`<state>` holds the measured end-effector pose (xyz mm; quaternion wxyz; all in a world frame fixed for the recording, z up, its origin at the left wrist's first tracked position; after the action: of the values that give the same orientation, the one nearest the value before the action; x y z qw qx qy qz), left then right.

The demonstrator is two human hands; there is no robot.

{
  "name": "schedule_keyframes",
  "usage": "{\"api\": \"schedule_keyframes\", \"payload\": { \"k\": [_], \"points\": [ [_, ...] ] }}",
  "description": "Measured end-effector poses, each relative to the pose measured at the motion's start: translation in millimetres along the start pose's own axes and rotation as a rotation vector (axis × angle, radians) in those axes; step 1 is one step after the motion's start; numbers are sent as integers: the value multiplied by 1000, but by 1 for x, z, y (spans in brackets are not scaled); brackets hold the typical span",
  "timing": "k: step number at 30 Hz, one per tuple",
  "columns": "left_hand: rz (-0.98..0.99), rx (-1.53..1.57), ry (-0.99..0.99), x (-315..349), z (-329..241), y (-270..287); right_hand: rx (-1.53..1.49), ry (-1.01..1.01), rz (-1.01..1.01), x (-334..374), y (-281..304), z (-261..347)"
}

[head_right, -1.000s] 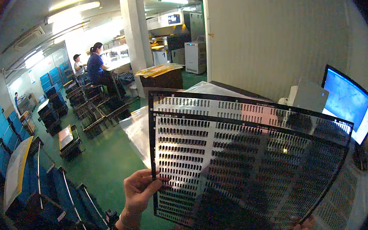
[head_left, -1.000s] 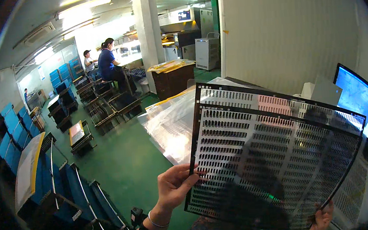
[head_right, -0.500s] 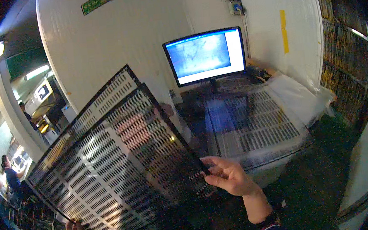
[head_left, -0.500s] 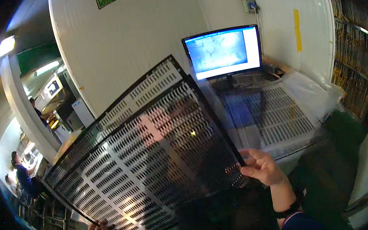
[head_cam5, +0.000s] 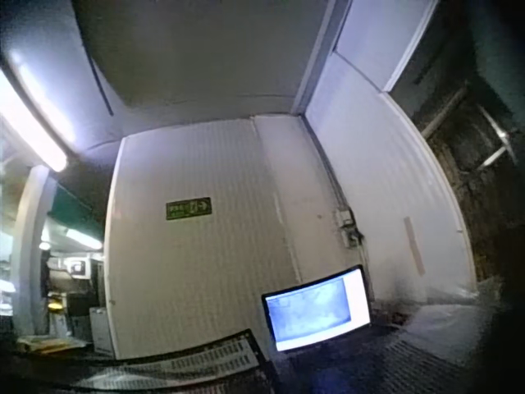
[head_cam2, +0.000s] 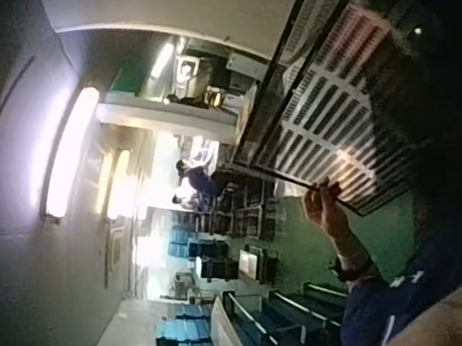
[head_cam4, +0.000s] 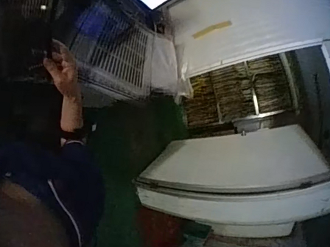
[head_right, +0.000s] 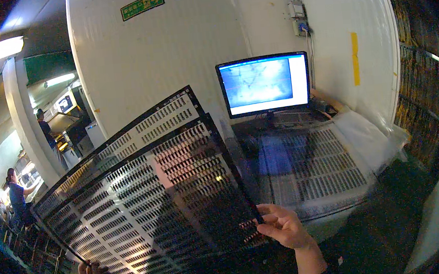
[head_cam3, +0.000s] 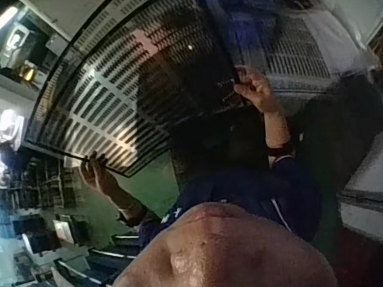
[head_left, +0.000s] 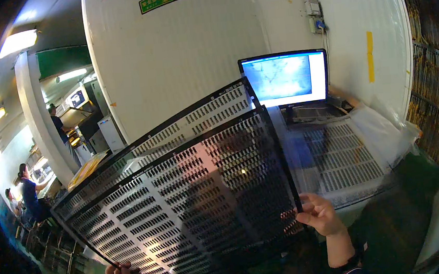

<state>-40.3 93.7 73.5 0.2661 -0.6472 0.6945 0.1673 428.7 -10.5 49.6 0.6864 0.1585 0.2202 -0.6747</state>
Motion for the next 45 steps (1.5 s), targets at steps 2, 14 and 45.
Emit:
{"api": "schedule_keyframes", "payload": {
  "k": [2, 14, 45],
  "points": [
    [13, 0, -20, -2, 2, 0, -4, 8, -7, 1, 2, 1],
    [-44, 37, -52, -72, 34, -36, 118, -4, -133, -48, 36, 4],
    [386, -60, 316, -75, 58, -76, 193, -131, -489, -25, 86, 15]
  ]
}}
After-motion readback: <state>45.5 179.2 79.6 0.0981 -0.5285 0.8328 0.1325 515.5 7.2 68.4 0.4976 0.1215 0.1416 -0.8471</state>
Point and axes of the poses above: each hand's wrist, its own x-axis away from the middle knuckle, its own y-axis out of the back of the hand, z = x × y, the point moved 10 cm from there along -x, towards the middle knuckle, and after that the axes turned 11 degrees about z, right-handed, at the moved point
